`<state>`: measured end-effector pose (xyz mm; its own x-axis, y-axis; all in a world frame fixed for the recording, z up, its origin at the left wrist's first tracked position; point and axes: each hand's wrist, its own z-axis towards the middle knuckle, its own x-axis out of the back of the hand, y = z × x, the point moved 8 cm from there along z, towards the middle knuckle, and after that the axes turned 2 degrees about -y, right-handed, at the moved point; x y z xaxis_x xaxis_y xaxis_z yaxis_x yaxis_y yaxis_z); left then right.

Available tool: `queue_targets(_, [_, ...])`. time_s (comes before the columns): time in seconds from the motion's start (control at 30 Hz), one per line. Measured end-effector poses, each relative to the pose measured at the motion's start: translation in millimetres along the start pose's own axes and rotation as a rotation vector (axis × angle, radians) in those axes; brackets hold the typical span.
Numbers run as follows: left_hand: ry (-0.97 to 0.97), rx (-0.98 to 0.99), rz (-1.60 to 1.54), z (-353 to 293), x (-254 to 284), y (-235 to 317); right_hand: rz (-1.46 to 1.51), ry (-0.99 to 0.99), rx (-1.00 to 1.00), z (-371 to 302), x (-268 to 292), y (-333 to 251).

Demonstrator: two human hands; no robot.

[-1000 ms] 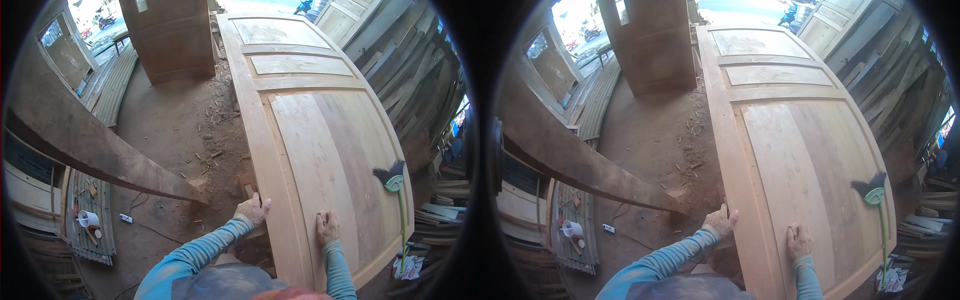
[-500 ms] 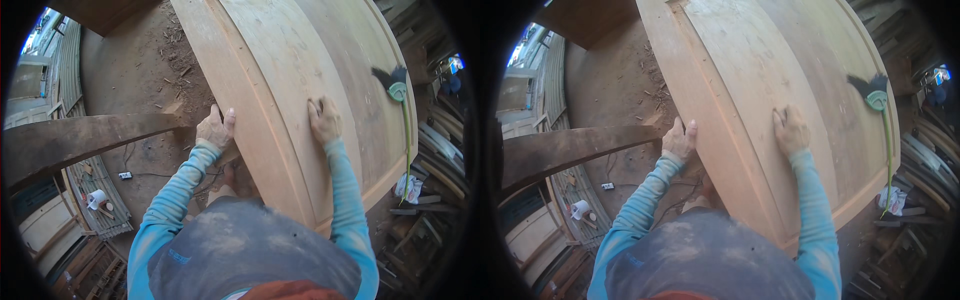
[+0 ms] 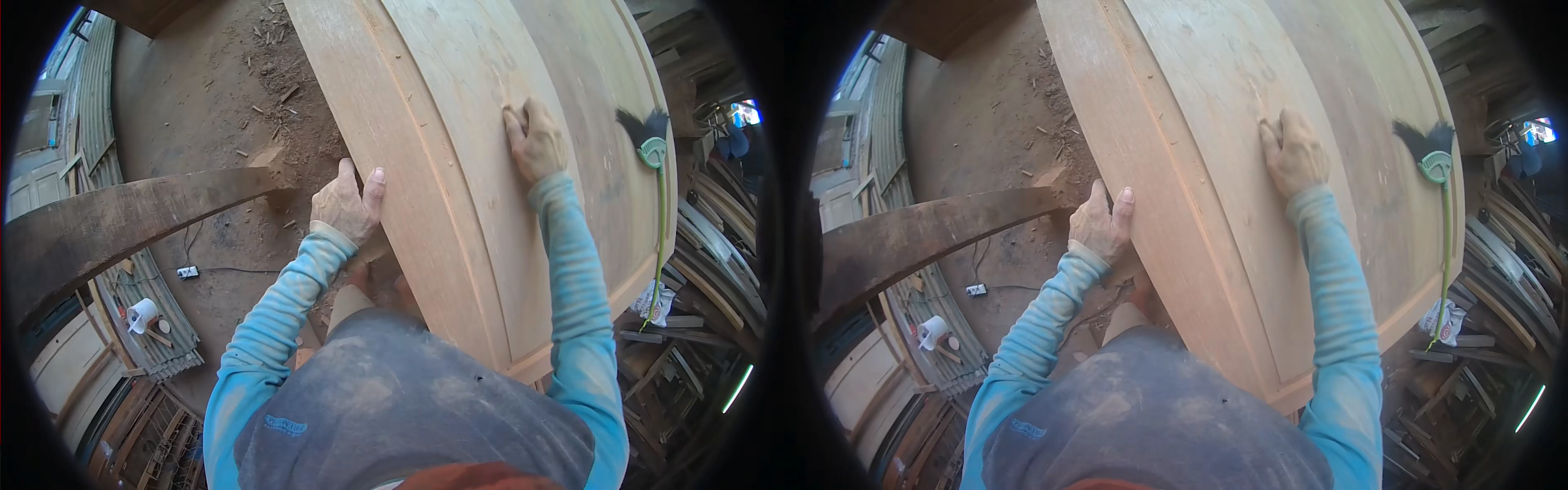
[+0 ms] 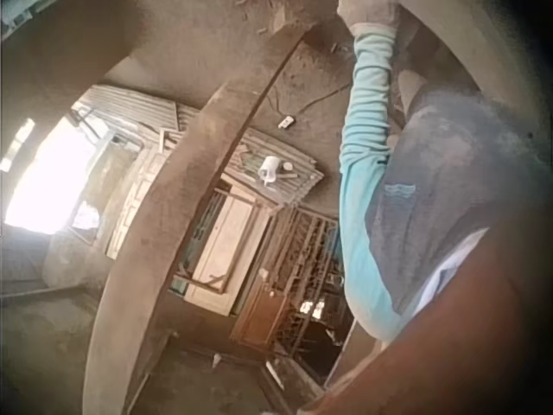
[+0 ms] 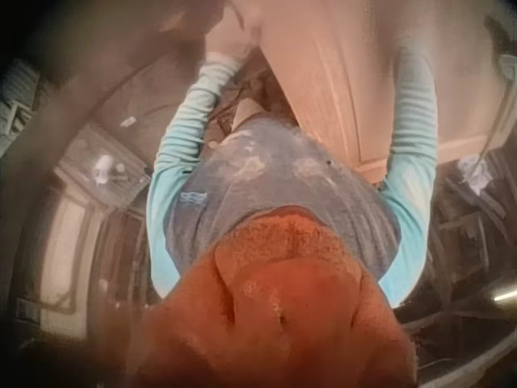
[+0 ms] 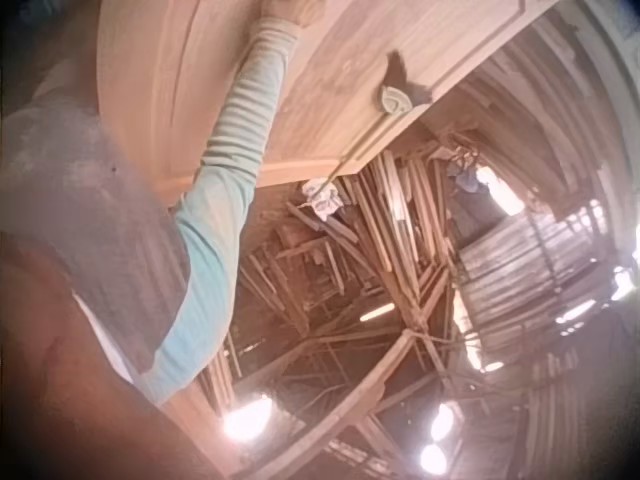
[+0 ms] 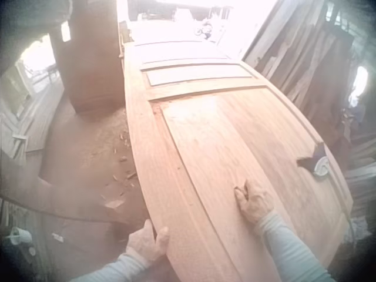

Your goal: The person sands the surface of a wooden door using a sanding block, applies putty or wood filler with a scraper tool to imperfections, and sweeps wood dust off the surface with a broom.

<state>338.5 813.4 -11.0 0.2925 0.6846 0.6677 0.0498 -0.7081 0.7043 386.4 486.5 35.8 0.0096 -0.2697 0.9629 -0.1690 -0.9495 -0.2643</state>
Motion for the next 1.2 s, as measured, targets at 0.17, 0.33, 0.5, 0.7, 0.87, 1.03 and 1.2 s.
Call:
queue_targets(0.17, [-0.079,-0.039,0.013,-6.7,-5.3,7.4,-0.091,0.186,0.050,119.9,17.6,-34.1])
queue_targets(0.33, [-0.068,0.001,0.012,-7.5,-1.0,-4.3,0.067,0.223,0.101,-0.7,1.7,-11.1])
queue_targets(0.5, [0.024,-0.046,0.040,-2.9,-10.4,-6.0,-0.063,0.114,0.131,28.2,0.9,-20.7])
queue_targets(0.7, [0.083,-0.120,0.000,-2.3,-12.4,3.0,0.139,0.006,0.201,13.3,25.4,-13.4])
queue_targets(0.87, [0.104,0.012,0.023,-13.0,-11.4,-4.5,0.128,0.028,0.095,-259.6,28.9,76.9])
queue_targets(1.03, [0.161,-0.084,0.005,3.4,-16.1,-12.6,0.049,0.198,0.095,-345.8,40.6,114.0])
queue_targets(1.2, [0.111,-0.108,0.051,10.4,-24.3,-26.1,0.176,0.158,0.004,-161.3,52.6,102.6])
